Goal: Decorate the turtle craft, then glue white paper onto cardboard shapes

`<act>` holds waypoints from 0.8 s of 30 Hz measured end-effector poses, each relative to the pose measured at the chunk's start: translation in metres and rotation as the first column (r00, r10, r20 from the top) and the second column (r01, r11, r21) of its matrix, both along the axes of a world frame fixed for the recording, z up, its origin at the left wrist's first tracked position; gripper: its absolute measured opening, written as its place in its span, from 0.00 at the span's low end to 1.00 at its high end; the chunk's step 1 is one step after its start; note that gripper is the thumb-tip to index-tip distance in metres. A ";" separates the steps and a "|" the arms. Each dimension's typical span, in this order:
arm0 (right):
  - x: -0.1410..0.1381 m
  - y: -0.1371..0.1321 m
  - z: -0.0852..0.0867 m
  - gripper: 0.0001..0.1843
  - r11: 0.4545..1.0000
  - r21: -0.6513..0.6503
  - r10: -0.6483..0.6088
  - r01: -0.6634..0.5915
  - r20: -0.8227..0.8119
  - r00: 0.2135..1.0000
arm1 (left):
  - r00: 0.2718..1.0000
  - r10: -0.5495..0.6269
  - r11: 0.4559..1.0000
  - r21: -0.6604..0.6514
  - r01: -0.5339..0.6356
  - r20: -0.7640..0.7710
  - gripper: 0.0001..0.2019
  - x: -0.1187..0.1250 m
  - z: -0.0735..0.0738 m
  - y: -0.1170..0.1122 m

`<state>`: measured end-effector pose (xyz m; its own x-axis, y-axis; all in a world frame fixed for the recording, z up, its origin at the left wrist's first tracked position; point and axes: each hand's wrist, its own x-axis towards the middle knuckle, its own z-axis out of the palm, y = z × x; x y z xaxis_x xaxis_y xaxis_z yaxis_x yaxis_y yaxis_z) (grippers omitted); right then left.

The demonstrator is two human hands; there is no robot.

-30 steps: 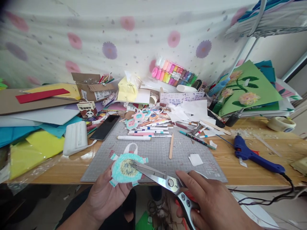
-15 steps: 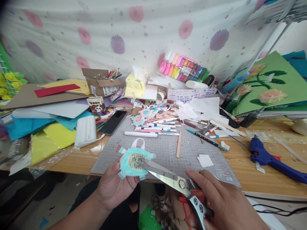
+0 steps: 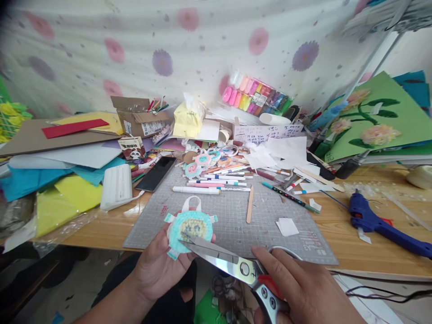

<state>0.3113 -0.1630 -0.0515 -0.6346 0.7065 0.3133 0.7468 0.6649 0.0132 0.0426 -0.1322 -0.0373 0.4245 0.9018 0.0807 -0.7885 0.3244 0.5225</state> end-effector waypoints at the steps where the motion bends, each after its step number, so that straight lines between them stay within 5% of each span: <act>1: 0.000 0.000 0.000 0.29 1.000 -0.001 0.002 -0.002 0.002 1.000 | 1.000 0.005 1.000 0.002 -0.005 0.001 0.18 0.000 0.000 0.000; 13: 0.009 0.001 -0.007 0.32 1.000 0.012 -0.013 0.014 -0.042 0.999 | 0.999 0.041 0.999 -0.035 -0.040 0.030 0.17 -0.001 -0.003 -0.001; 24: -0.001 0.004 0.006 0.30 0.996 -0.005 -0.085 0.085 -0.028 0.996 | 0.998 0.000 1.000 0.014 -0.001 0.069 0.15 0.000 -0.001 0.002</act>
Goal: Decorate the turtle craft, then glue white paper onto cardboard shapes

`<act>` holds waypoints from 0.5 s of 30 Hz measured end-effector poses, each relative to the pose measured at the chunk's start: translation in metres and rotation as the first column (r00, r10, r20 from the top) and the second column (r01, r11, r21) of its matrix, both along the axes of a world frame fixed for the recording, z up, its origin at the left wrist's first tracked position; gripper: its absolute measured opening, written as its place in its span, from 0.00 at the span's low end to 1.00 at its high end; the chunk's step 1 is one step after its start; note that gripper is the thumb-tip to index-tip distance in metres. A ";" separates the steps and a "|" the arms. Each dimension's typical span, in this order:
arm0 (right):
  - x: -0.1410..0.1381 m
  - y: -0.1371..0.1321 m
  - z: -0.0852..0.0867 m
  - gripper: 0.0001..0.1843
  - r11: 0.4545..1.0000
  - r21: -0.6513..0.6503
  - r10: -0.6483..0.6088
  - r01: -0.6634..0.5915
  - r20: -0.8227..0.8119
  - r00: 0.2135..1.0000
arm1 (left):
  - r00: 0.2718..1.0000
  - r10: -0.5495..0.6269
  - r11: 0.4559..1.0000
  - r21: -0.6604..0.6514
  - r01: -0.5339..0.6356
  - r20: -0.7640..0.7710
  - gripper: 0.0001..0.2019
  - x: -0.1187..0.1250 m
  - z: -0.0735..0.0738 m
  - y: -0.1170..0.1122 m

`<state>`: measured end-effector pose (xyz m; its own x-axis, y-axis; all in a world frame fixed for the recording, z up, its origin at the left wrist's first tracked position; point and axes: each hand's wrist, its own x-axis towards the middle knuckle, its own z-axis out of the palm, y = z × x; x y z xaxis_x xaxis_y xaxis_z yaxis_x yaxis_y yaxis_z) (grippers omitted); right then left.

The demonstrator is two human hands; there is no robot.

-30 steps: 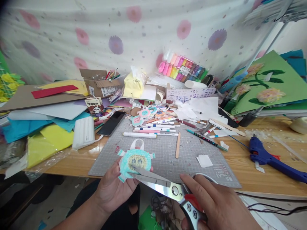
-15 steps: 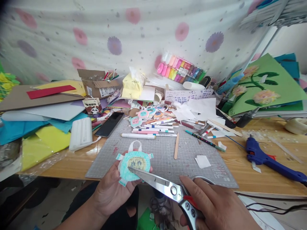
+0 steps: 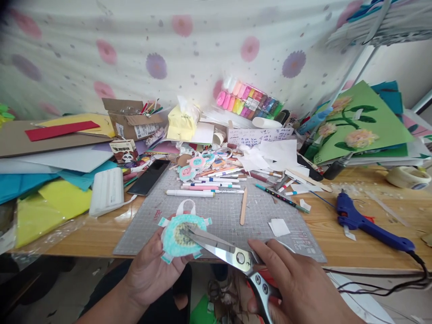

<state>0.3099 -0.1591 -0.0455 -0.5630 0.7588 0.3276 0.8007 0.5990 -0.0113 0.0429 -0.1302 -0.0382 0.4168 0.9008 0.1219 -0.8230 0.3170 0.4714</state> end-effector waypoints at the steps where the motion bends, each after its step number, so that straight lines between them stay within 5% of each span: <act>1: 0.000 0.000 -0.001 0.29 1.000 0.017 0.010 -0.010 0.017 1.000 | 1.000 -0.004 1.000 0.004 0.004 -0.001 0.15 0.000 0.000 0.000; 15: -0.007 -0.002 0.008 0.27 0.998 0.043 0.055 -0.056 0.025 0.998 | 0.999 0.015 0.999 -0.036 -0.016 -0.031 0.16 -0.002 -0.003 -0.004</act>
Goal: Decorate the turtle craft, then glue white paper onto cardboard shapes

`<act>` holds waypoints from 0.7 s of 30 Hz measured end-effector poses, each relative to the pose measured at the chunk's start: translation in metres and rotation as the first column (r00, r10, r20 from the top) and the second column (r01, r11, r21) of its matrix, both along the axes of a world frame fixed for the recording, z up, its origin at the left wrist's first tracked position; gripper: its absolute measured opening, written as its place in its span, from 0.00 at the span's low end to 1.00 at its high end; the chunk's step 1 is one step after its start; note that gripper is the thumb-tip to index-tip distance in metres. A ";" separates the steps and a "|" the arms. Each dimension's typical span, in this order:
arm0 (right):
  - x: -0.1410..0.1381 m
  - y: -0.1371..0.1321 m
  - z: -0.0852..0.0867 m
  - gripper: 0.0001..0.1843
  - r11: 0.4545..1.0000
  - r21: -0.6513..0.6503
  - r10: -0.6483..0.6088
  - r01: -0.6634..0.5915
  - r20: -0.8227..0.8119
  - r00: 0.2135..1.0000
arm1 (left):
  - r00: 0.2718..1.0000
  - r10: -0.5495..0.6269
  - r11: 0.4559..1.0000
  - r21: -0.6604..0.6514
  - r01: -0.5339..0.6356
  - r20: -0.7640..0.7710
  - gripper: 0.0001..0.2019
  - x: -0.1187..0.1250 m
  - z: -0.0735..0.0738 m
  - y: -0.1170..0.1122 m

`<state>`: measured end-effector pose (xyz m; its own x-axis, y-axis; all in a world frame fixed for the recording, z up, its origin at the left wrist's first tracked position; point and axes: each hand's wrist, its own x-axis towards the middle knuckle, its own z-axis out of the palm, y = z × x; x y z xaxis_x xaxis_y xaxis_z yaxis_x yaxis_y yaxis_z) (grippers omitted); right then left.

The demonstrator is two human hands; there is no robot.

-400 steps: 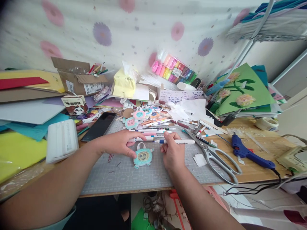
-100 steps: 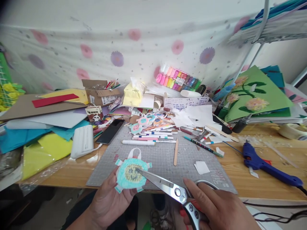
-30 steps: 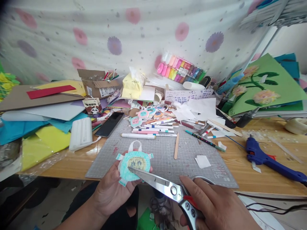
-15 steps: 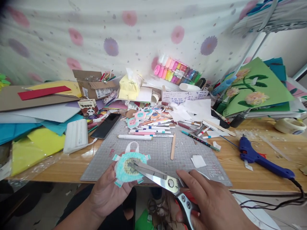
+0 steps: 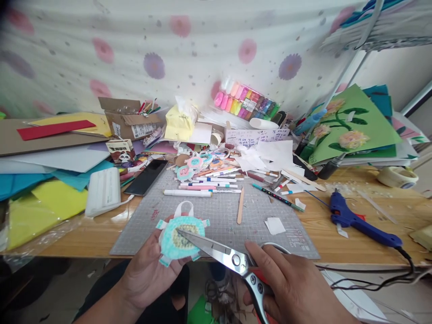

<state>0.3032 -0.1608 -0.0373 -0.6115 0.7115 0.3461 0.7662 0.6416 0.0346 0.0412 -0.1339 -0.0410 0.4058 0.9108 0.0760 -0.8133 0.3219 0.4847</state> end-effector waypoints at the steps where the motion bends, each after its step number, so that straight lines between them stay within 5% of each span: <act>1: 0.002 -0.001 -0.001 0.26 1.000 -0.025 -0.018 0.017 -0.023 1.000 | 1.000 0.001 1.000 -0.005 -0.001 -0.005 0.16 0.000 0.001 0.000; 9: 0.017 -0.003 -0.006 0.28 0.966 -0.201 -0.187 0.164 -0.105 0.977 | 0.998 -0.002 1.000 -0.020 0.001 -0.059 0.16 -0.001 0.008 -0.001; 21: 0.014 -0.001 -0.016 0.26 0.997 0.009 -0.083 0.083 -0.009 0.997 | 0.998 0.061 0.997 -0.037 -0.061 -0.016 0.16 -0.003 0.002 0.000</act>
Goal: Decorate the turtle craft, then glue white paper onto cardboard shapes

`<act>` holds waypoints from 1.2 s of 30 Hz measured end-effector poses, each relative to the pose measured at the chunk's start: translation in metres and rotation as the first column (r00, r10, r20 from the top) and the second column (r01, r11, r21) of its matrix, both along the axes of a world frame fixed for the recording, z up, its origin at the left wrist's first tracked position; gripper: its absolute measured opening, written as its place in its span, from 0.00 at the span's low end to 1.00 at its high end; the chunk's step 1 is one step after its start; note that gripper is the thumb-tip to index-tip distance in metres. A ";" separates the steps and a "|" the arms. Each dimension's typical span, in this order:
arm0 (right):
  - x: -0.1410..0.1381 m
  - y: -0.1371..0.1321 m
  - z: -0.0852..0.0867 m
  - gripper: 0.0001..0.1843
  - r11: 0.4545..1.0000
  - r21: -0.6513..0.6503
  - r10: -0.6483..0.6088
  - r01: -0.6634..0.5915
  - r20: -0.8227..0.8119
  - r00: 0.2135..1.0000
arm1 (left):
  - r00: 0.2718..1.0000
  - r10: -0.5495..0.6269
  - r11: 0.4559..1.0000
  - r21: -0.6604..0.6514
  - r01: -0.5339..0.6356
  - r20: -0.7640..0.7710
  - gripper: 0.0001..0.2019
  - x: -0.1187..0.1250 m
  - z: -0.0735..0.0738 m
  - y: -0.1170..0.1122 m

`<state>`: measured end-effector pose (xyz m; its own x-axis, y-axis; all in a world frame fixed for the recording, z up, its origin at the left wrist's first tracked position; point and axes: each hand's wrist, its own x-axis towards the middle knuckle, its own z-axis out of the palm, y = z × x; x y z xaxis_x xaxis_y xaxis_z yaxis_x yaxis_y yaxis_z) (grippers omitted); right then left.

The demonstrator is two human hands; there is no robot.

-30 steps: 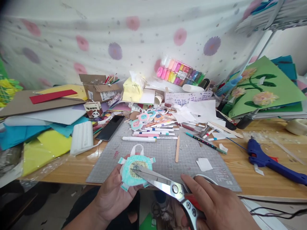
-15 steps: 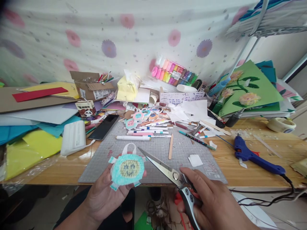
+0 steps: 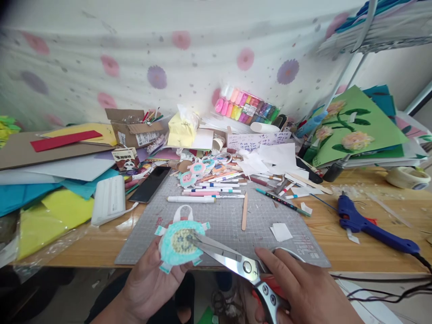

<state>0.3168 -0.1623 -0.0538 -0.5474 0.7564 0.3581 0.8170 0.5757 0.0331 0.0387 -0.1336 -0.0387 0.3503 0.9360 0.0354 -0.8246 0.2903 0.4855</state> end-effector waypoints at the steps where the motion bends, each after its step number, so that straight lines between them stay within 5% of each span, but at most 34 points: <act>1: -0.001 0.000 -0.003 0.25 1.000 0.009 -0.008 0.008 -0.006 1.000 | 1.000 -0.001 1.000 0.008 0.001 0.004 0.16 0.000 0.000 0.000; 8: 0.001 0.002 -0.015 0.26 1.000 0.022 0.011 -0.009 -0.054 0.999 | 0.999 0.002 1.000 -0.020 -0.003 -0.034 0.19 -0.001 0.000 0.001; 19: 0.040 0.032 -0.001 0.22 0.964 0.096 -0.259 0.247 0.146 0.955 | 0.964 0.138 0.955 -0.227 -0.190 -0.228 0.07 -0.015 -0.003 0.015; 25: 0.066 0.048 -0.003 0.23 0.897 -0.005 -0.431 0.441 0.200 0.880 | 0.959 0.160 0.942 -0.254 -0.220 -0.235 0.09 -0.014 0.000 0.014; 36: 0.073 0.057 -0.003 0.25 0.878 -0.156 -0.437 0.452 0.123 0.891 | 0.978 0.133 0.961 -0.222 -0.167 -0.164 0.12 -0.013 0.003 0.008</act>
